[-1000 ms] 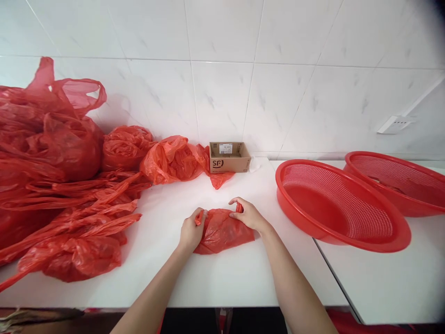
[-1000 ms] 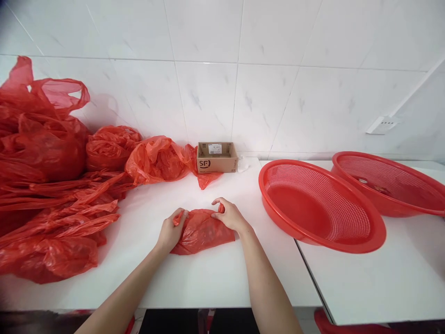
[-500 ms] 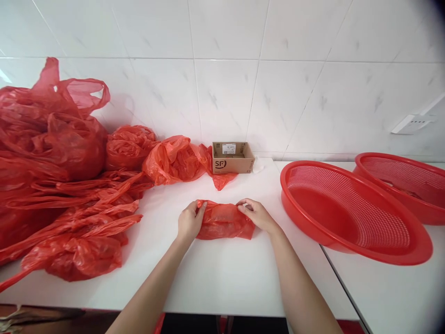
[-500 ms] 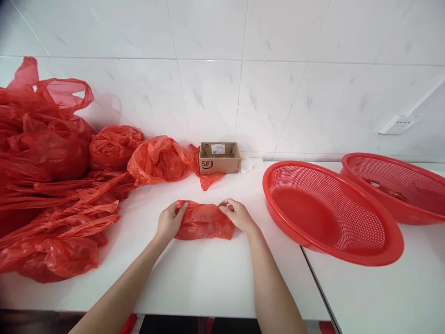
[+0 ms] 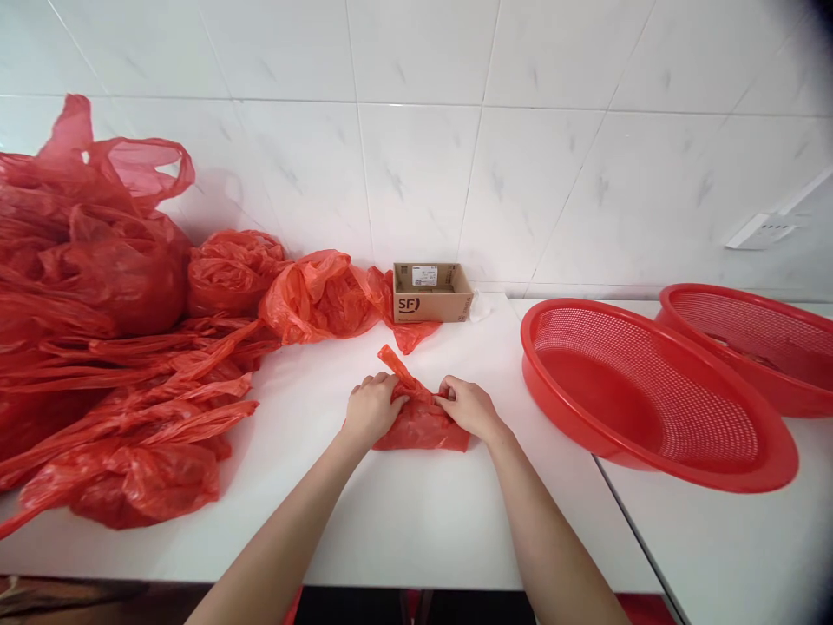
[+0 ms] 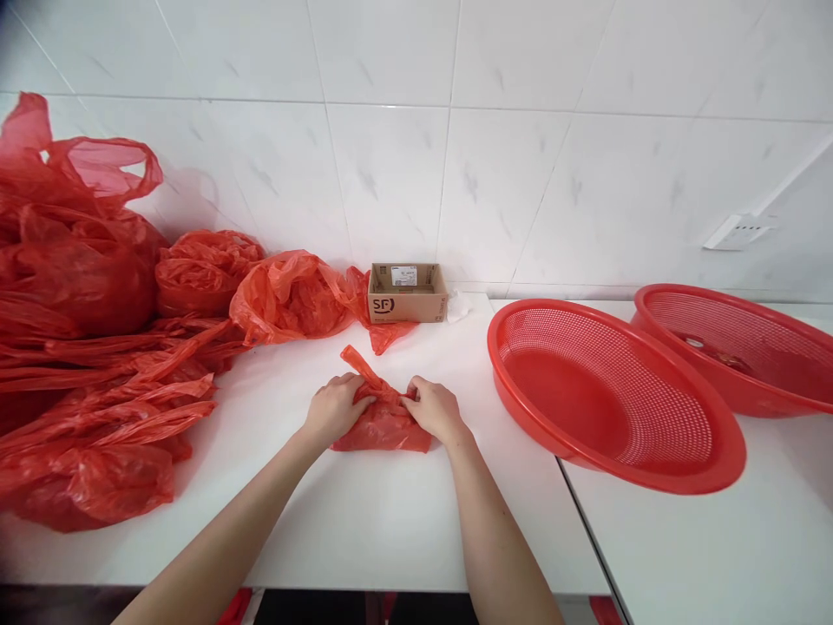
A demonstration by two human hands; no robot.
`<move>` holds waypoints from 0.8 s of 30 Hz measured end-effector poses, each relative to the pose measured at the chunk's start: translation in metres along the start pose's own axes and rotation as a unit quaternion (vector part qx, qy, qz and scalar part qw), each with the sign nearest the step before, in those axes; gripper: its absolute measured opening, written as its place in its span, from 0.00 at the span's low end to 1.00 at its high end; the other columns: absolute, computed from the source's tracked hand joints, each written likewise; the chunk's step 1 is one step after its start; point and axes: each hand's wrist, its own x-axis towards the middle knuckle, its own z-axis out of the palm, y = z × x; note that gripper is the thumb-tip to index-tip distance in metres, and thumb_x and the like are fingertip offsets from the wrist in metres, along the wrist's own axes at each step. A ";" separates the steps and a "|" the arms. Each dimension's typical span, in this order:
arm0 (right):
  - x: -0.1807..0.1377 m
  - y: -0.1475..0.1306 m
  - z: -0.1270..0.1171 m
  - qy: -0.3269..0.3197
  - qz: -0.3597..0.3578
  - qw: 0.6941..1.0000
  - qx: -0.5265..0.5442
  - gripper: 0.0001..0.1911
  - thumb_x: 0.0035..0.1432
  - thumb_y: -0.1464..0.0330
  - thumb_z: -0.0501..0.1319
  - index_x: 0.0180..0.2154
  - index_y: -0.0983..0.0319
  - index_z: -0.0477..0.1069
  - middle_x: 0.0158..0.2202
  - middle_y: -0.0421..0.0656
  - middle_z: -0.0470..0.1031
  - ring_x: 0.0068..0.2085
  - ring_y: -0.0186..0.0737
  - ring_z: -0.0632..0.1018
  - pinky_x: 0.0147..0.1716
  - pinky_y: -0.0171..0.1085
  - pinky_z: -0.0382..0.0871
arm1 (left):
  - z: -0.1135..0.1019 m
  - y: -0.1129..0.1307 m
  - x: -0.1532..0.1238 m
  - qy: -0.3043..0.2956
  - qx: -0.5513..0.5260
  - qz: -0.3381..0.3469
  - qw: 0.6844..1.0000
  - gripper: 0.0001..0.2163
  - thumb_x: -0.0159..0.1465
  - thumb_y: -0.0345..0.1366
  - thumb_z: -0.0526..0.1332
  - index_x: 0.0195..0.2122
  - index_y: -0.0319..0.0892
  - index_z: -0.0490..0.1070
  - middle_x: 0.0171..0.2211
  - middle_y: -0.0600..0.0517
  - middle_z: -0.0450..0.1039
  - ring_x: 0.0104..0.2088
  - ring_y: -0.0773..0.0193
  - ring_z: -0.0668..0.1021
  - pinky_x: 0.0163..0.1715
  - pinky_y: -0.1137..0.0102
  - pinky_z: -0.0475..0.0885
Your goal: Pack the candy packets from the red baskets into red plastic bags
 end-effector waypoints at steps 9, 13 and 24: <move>0.017 0.001 0.015 0.109 0.046 0.989 -0.085 0.06 0.64 0.64 0.55 0.34 0.57 0.64 0.32 0.40 0.75 0.31 0.38 0.72 0.26 0.35 0.47 | 0.011 -0.003 0.014 -0.013 -0.074 -0.045 0.996 0.14 0.68 0.41 0.55 0.52 0.43 0.69 0.49 0.45 0.72 0.46 0.57 0.75 0.47 0.56 0.71; 0.015 0.003 0.016 0.119 0.034 0.989 -0.076 0.06 0.63 0.63 0.56 0.34 0.57 0.64 0.30 0.39 0.74 0.30 0.38 0.72 0.26 0.34 0.48 | 0.001 0.000 0.007 -0.032 -0.125 -0.021 0.991 0.21 0.65 0.34 0.55 0.60 0.49 0.65 0.52 0.45 0.71 0.50 0.54 0.74 0.51 0.59 0.68; 0.016 0.028 -0.003 0.162 0.027 0.986 0.022 0.18 0.61 0.54 0.55 0.24 0.58 0.59 0.22 0.36 0.69 0.26 0.36 0.69 0.26 0.33 0.57 | -0.009 -0.021 -0.024 0.021 -0.288 -0.035 0.957 0.23 0.69 0.49 0.46 0.53 0.46 0.74 0.54 0.50 0.75 0.55 0.57 0.74 0.57 0.66 0.66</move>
